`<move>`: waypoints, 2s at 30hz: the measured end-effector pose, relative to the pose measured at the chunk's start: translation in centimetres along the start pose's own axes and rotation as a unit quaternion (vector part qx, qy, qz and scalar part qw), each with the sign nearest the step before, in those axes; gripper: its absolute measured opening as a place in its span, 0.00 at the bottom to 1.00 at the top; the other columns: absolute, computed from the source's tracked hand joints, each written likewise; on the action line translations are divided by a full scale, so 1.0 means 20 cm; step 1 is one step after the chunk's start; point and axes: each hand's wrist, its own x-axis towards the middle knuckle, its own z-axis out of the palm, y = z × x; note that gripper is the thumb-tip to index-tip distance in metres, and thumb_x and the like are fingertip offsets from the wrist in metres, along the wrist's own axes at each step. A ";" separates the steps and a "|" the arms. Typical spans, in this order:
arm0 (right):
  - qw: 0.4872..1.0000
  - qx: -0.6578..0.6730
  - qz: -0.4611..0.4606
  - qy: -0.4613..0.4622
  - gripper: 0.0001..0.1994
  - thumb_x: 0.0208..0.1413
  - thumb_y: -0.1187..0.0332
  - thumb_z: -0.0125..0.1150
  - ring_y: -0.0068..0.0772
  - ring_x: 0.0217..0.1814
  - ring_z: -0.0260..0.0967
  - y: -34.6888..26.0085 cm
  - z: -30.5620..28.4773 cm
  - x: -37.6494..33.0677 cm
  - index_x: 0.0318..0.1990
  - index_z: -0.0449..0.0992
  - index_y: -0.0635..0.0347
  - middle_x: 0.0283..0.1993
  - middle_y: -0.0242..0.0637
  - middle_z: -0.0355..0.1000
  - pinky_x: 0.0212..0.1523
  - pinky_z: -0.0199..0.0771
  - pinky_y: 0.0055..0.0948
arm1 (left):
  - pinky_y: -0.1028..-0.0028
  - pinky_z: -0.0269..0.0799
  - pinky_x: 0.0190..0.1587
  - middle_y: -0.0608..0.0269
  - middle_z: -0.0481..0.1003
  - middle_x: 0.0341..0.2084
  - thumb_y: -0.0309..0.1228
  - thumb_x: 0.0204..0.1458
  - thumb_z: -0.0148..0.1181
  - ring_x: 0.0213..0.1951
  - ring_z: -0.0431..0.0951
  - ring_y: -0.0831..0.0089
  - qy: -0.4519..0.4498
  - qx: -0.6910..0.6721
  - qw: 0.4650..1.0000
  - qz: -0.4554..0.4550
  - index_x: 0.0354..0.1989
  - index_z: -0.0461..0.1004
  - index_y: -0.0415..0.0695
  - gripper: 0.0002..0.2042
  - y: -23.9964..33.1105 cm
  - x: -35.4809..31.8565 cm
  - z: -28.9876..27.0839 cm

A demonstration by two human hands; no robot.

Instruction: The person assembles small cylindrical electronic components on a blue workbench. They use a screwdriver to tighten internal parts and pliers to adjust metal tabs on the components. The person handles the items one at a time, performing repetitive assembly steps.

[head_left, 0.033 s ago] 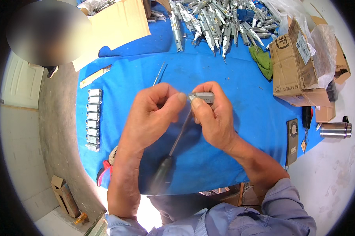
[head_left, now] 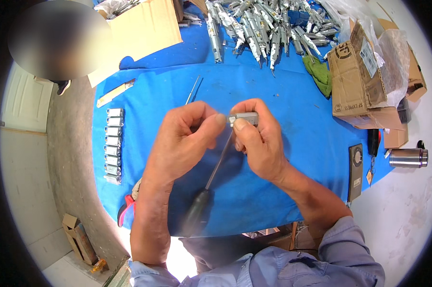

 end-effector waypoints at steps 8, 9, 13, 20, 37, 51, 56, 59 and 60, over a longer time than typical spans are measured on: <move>0.993 0.079 0.034 -0.079 0.11 0.71 0.67 0.50 0.15 0.27 0.63 0.00 -0.06 0.03 0.50 0.72 0.65 0.27 0.28 0.68 0.27 0.65 0.21 | 0.82 0.58 0.23 0.73 0.75 0.22 0.35 0.65 0.65 0.22 0.66 0.88 -0.010 0.051 0.997 0.057 0.37 0.80 0.41 0.10 -0.02 0.00 -0.03; 0.994 0.067 0.026 -0.085 0.11 0.72 0.66 0.50 0.15 0.27 0.63 0.00 -0.06 0.03 0.50 0.73 0.65 0.27 0.28 0.68 0.27 0.65 0.21 | 0.82 0.59 0.23 0.73 0.75 0.22 0.35 0.65 0.65 0.23 0.66 0.88 -0.007 0.053 0.997 0.062 0.37 0.80 0.41 0.10 -0.02 0.00 -0.04; 0.996 0.032 -0.001 -0.088 0.11 0.72 0.66 0.51 0.14 0.27 0.65 0.01 -0.07 0.03 0.50 0.74 0.65 0.28 0.28 0.71 0.26 0.65 0.20 | 0.83 0.62 0.25 0.72 0.76 0.24 0.35 0.65 0.65 0.24 0.68 0.87 -0.006 0.061 0.995 0.077 0.39 0.81 0.40 0.10 -0.02 0.00 -0.04; 0.995 0.045 0.005 -0.088 0.11 0.73 0.65 0.52 0.14 0.28 0.67 0.01 -0.06 0.03 0.52 0.73 0.64 0.30 0.30 0.73 0.26 0.67 0.19 | 0.83 0.64 0.26 0.71 0.77 0.25 0.35 0.66 0.65 0.25 0.70 0.87 -0.003 0.044 0.995 0.088 0.39 0.81 0.40 0.10 -0.03 0.01 -0.03; 0.980 -0.125 -0.146 0.050 0.10 0.69 0.74 0.58 0.21 0.30 0.72 0.05 -0.04 0.03 0.54 0.72 0.65 0.35 0.37 0.75 0.27 0.72 0.26 | 0.85 0.64 0.29 0.75 0.76 0.26 0.23 0.61 0.67 0.27 0.71 0.90 0.147 -0.018 0.983 0.105 0.35 0.80 0.39 0.03 0.04 0.01 0.01; 0.968 -0.129 -0.163 0.140 0.09 0.68 0.70 0.58 0.34 0.32 0.77 0.08 -0.08 0.10 0.50 0.75 0.65 0.35 0.44 0.78 0.31 0.75 0.34 | 0.72 0.75 0.35 0.58 0.83 0.31 0.33 0.55 0.72 0.29 0.78 0.72 0.233 0.376 0.895 0.061 0.39 0.82 0.37 0.11 0.11 -0.18 -0.09; 0.975 -0.111 -0.133 0.139 0.10 0.69 0.68 0.57 0.33 0.32 0.77 0.09 -0.09 0.14 0.49 0.75 0.66 0.35 0.44 0.78 0.33 0.75 0.33 | 0.64 0.78 0.37 0.54 0.81 0.35 0.36 0.53 0.73 0.33 0.80 0.63 0.238 0.524 0.815 0.069 0.41 0.82 0.39 0.14 -0.03 -0.27 -0.04; 0.978 -0.093 -0.115 0.146 0.10 0.69 0.68 0.57 0.30 0.33 0.77 0.09 -0.12 0.15 0.51 0.74 0.66 0.35 0.42 0.78 0.33 0.76 0.32 | 0.69 0.76 0.38 0.56 0.79 0.32 0.33 0.56 0.71 0.32 0.79 0.70 0.225 0.494 0.835 0.092 0.41 0.80 0.36 0.13 -0.05 -0.26 -0.05; 0.979 -0.077 -0.110 0.151 0.11 0.70 0.68 0.57 0.29 0.33 0.77 0.08 -0.11 0.15 0.51 0.74 0.66 0.35 0.41 0.78 0.33 0.76 0.32 | 0.70 0.76 0.38 0.57 0.79 0.31 0.33 0.56 0.70 0.32 0.78 0.72 0.223 0.441 0.865 0.082 0.41 0.79 0.36 0.12 -0.04 -0.26 -0.06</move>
